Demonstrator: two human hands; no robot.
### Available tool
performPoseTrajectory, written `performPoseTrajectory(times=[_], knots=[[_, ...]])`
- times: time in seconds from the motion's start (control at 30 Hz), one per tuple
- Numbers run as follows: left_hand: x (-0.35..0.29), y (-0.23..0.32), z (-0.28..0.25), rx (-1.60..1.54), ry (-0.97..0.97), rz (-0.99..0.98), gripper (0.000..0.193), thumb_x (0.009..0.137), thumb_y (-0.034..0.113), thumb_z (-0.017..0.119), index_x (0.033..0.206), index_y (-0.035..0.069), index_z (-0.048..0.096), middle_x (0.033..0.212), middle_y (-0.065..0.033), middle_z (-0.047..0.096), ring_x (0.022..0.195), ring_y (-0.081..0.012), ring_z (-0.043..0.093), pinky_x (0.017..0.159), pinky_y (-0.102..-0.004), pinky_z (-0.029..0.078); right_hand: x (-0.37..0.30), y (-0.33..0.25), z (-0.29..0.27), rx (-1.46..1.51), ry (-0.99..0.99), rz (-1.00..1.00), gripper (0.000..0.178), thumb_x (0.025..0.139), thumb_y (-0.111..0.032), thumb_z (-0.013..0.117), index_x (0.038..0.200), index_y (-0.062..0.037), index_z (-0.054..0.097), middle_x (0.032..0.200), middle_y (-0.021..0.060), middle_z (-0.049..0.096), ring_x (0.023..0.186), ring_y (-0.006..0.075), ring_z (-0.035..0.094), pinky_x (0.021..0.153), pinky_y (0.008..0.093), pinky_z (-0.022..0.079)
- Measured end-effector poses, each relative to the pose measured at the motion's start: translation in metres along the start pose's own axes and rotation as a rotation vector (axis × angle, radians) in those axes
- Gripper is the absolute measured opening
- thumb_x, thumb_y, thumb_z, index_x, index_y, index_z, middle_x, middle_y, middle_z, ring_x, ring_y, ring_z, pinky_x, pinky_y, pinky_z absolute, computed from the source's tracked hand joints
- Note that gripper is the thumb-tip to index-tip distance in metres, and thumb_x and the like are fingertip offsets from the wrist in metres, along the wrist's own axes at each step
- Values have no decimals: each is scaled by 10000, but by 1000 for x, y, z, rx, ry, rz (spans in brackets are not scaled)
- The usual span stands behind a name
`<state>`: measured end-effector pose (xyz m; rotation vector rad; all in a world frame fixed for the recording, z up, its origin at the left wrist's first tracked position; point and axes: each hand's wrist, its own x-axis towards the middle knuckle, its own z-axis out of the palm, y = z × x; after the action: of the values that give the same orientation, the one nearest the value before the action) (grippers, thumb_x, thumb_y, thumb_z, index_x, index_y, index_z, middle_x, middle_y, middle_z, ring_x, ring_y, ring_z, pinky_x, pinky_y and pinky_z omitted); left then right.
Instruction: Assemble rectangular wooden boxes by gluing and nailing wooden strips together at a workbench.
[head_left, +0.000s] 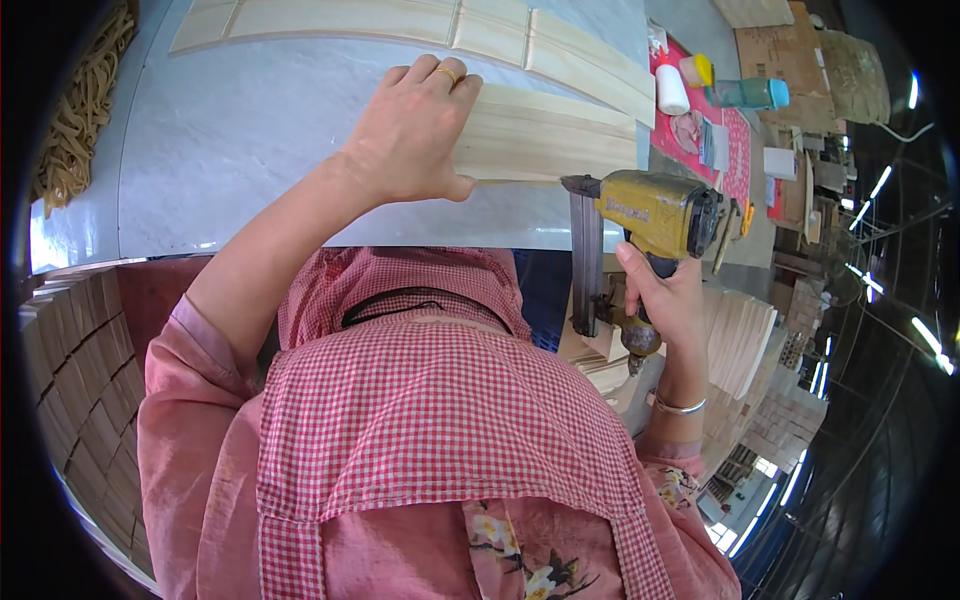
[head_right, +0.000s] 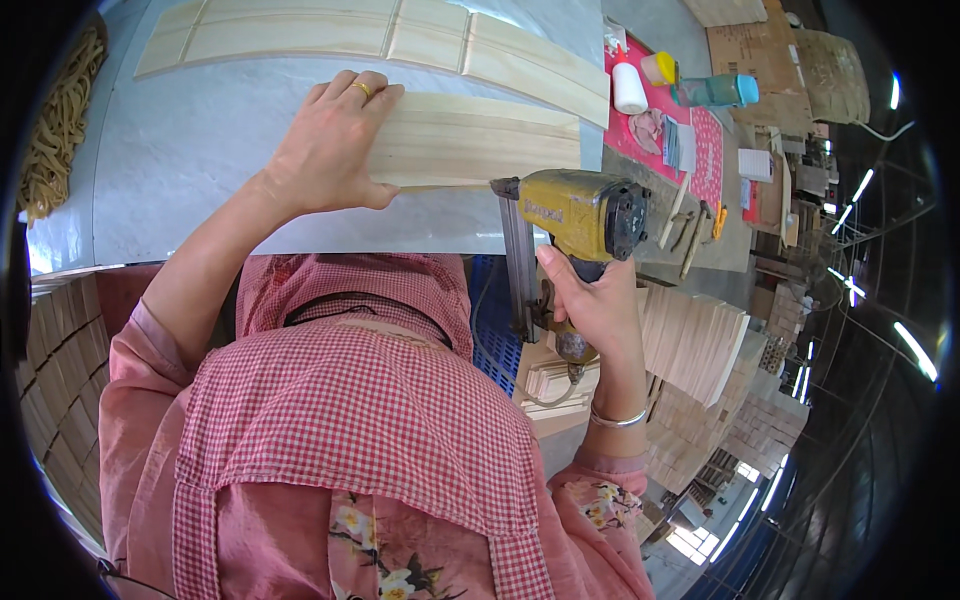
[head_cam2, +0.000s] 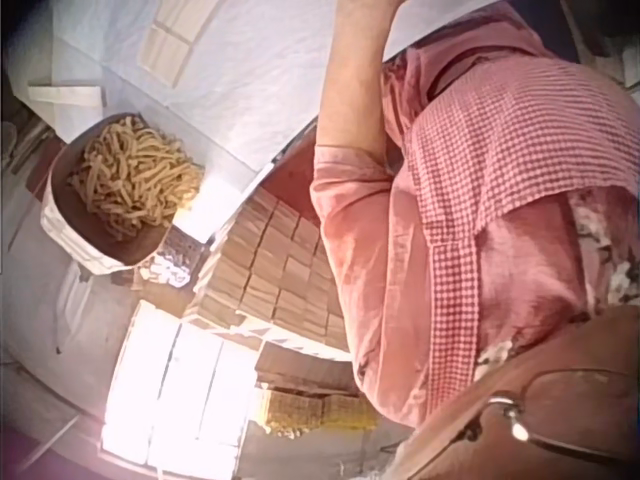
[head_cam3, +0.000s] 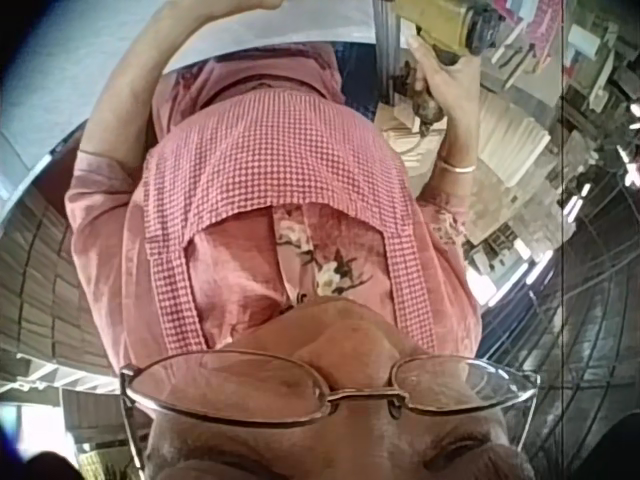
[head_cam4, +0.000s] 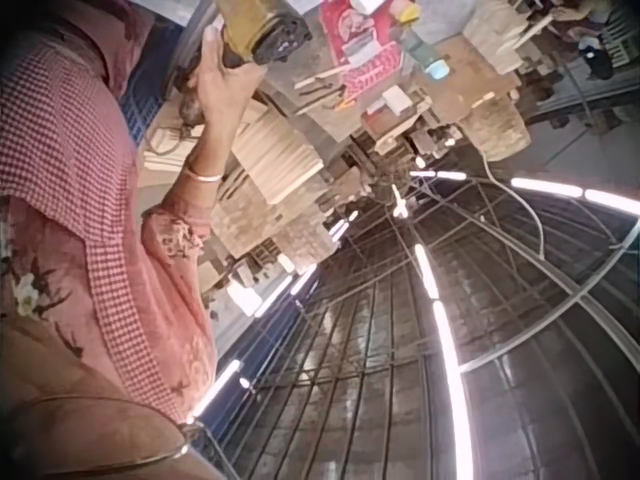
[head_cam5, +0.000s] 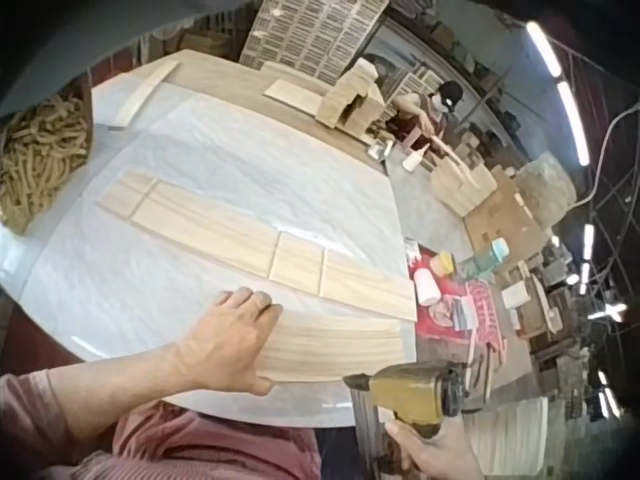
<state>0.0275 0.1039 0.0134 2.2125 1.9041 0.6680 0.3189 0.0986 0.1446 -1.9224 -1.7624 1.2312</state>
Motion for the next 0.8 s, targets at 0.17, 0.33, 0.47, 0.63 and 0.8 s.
performPoseTrajectory(times=[0.17,0.33,0.47,0.63,0.8], knots=[[-19,-25,4,-176,72,84,943,598,261,881,1439,50,511,1357,-152,544,1236,-332,538,1103,-448,458,-9,-7,9,81,109,-92,184,933,-129,749,1009,22,678,694,31,628,438,78,476,399,229,396],[-26,-43,7,-425,31,103,976,615,171,869,1493,85,450,1398,-159,506,1259,-355,532,1126,-452,458,-23,-32,20,-10,38,-28,229,917,-89,754,1098,25,671,834,68,693,538,110,573,481,244,469],[-27,-43,8,-532,17,113,1002,617,130,852,1518,107,413,1410,-163,486,1238,-366,544,1103,-447,483,-22,-34,36,-82,-64,-150,275,908,-67,754,1151,25,666,954,92,728,681,154,653,606,267,528],[-26,-43,13,-568,87,177,1037,605,116,831,1537,138,375,1407,-166,469,1172,-374,574,1040,-441,533,-20,-38,56,-82,-160,-301,335,895,-45,752,1206,28,652,1110,112,738,900,211,702,785,305,556],[-26,-41,20,-553,193,218,1038,585,107,794,1532,126,366,1311,-173,527,1126,-368,569,965,-408,555,-18,-40,64,-63,-198,-317,356,892,-41,752,1224,27,641,1117,113,738,905,213,702,782,304,554]])
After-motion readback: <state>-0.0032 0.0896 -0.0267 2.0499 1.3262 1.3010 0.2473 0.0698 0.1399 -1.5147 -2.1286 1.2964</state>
